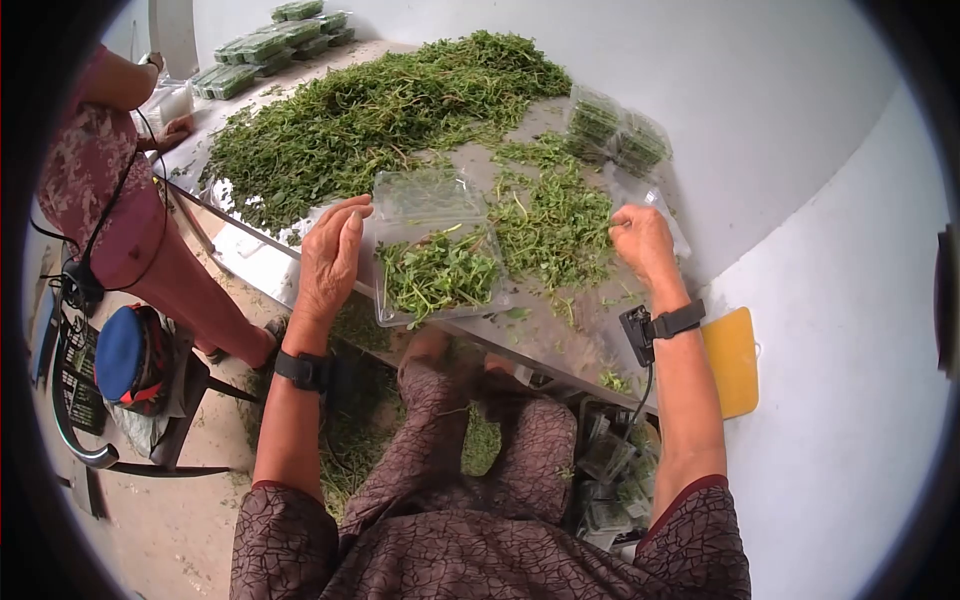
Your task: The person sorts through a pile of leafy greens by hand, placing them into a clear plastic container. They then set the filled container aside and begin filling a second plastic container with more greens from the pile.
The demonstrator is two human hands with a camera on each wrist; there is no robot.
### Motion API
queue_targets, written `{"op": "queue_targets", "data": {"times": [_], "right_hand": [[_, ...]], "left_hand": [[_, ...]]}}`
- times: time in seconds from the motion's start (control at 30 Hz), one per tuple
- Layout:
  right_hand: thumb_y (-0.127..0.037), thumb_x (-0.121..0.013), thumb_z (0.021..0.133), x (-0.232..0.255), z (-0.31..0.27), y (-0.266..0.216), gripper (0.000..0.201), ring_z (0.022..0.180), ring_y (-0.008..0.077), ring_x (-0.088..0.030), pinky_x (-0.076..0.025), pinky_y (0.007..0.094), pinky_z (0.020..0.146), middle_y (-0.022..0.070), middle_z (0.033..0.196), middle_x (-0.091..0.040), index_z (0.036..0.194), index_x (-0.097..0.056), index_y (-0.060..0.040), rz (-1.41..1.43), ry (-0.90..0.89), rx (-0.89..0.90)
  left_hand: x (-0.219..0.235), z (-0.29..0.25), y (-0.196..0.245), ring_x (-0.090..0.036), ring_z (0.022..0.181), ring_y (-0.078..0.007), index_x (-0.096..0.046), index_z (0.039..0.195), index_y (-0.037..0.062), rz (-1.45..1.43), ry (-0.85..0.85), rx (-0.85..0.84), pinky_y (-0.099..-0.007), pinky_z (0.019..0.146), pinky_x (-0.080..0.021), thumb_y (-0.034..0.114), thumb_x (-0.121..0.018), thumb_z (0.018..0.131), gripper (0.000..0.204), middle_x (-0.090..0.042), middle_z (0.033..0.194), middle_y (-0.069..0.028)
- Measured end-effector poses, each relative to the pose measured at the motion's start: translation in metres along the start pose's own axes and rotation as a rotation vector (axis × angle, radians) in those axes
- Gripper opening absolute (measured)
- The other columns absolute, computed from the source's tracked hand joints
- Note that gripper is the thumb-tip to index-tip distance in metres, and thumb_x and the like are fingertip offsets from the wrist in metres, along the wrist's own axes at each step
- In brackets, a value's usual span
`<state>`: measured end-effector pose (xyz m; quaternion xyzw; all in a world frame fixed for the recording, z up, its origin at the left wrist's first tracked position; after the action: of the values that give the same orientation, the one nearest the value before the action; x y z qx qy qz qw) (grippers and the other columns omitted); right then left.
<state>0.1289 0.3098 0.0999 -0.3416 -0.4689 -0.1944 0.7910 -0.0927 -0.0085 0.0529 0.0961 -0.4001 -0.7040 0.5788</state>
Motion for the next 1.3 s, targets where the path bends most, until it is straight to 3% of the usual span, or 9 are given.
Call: {"op": "queue_targets", "data": {"times": [0.13,0.3,0.5,0.63,0.83,0.93,1.0,1.03,1.3], "right_hand": [[-0.018,-0.067,0.078,-0.007,0.003,-0.008,0.021,0.078,0.0325,-0.066,-0.051,0.041,0.074,0.0187,0.084,-0.068,0.095,-0.071,-0.0072,0.013,-0.077,-0.029],[-0.021,-0.067,0.08,-0.011,0.0,-0.047,0.025,0.083,0.0368,-0.065,-0.051,0.045,0.075,0.0219,0.085,-0.067,0.093,-0.066,0.0001,-0.127,0.091,0.29],[-0.017,-0.066,0.078,-0.04,0.017,-0.064,0.018,0.078,0.038,-0.064,-0.051,0.0465,0.07,0.0205,0.078,-0.065,0.08,-0.06,0.0,-0.258,-0.057,0.303],[-0.009,-0.063,0.073,-0.057,0.03,-0.056,0.009,0.076,0.0386,-0.063,-0.051,0.0464,0.067,0.021,0.076,-0.063,0.073,-0.059,-0.0006,-0.253,0.005,0.374],[-0.002,-0.056,0.07,-0.055,0.037,-0.046,0.008,0.071,0.0394,-0.062,-0.051,0.0448,0.066,0.0228,0.075,-0.062,0.07,-0.064,-0.0031,-0.203,-0.104,0.274],[0.0,-0.054,0.073,-0.014,0.019,-0.065,0.016,0.064,0.0314,-0.065,-0.051,0.0403,0.058,0.0201,0.07,-0.063,0.08,-0.068,-0.0026,0.049,0.114,0.459],[0.002,-0.053,0.077,-0.012,0.02,-0.051,0.019,0.057,0.0198,-0.065,-0.048,0.0332,0.047,0.0128,0.065,-0.063,0.087,-0.069,0.0006,0.434,-0.131,0.066],[0.002,-0.053,0.08,-0.011,0.017,-0.049,0.019,0.055,0.0118,-0.064,-0.044,0.0263,0.041,0.0076,0.066,-0.062,0.092,-0.067,0.0036,0.521,-0.165,0.06],[0.0,-0.054,0.082,-0.002,-0.005,-0.054,0.018,0.055,0.0091,-0.061,-0.046,0.0205,0.044,0.0051,0.067,-0.063,0.096,-0.065,0.0052,0.71,-0.291,0.062]], "left_hand": [[-0.008,0.003,-0.002,-0.062,0.099,-0.0299,-0.062,0.101,-0.0037,-0.02,0.014,-0.03,-0.0351,0.087,-0.047,0.022,-0.043,0.098,0.032,-0.063,0.11,-0.0173],[-0.012,-0.003,-0.022,-0.06,0.1,-0.0319,-0.06,0.102,-0.0037,-0.028,0.164,-0.001,-0.0356,0.087,-0.046,0.02,-0.041,0.098,0.031,-0.062,0.108,-0.0174],[-0.012,-0.003,-0.021,-0.058,0.097,-0.0346,-0.058,0.101,-0.0032,0.055,0.13,0.02,-0.0381,0.087,-0.045,0.022,-0.039,0.099,0.032,-0.061,0.103,-0.0181],[-0.011,-0.001,-0.021,-0.058,0.094,-0.0356,-0.058,0.097,-0.0027,0.098,0.137,0.053,-0.0392,0.084,-0.045,0.023,-0.039,0.099,0.032,-0.06,0.1,-0.019],[-0.013,-0.001,-0.022,-0.057,0.091,-0.0373,-0.057,0.093,-0.0029,0.147,0.123,0.084,-0.0402,0.081,-0.045,0.023,-0.04,0.098,0.031,-0.059,0.097,-0.0199],[-0.013,-0.001,-0.023,-0.057,0.09,-0.0381,-0.057,0.091,-0.0033,0.167,0.13,0.061,-0.0413,0.08,-0.045,0.022,-0.041,0.098,0.031,-0.059,0.095,-0.0202],[-0.014,-0.001,-0.022,-0.057,0.089,-0.0383,-0.057,0.089,-0.0037,0.199,0.138,-0.003,-0.0418,0.08,-0.045,0.021,-0.041,0.097,0.031,-0.06,0.095,-0.0204],[-0.015,-0.001,-0.023,-0.057,0.089,-0.0383,-0.057,0.089,-0.0037,0.198,0.139,-0.004,-0.0418,0.08,-0.045,0.021,-0.041,0.097,0.031,-0.06,0.095,-0.0204],[-0.013,0.0,-0.014,-0.057,0.089,-0.0378,-0.058,0.086,-0.0032,0.194,0.152,0.018,-0.042,0.079,-0.046,0.019,-0.044,0.095,0.028,-0.061,0.09,-0.0202]]}}
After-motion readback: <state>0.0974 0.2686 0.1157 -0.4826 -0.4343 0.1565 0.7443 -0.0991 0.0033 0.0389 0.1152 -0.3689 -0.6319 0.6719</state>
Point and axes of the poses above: each hand's wrist, its own z-axis towards the middle knuckle, its own x-axis out of the back of the hand, y = z × x, the point moved 7 cm from there along z, towards the middle knuckle
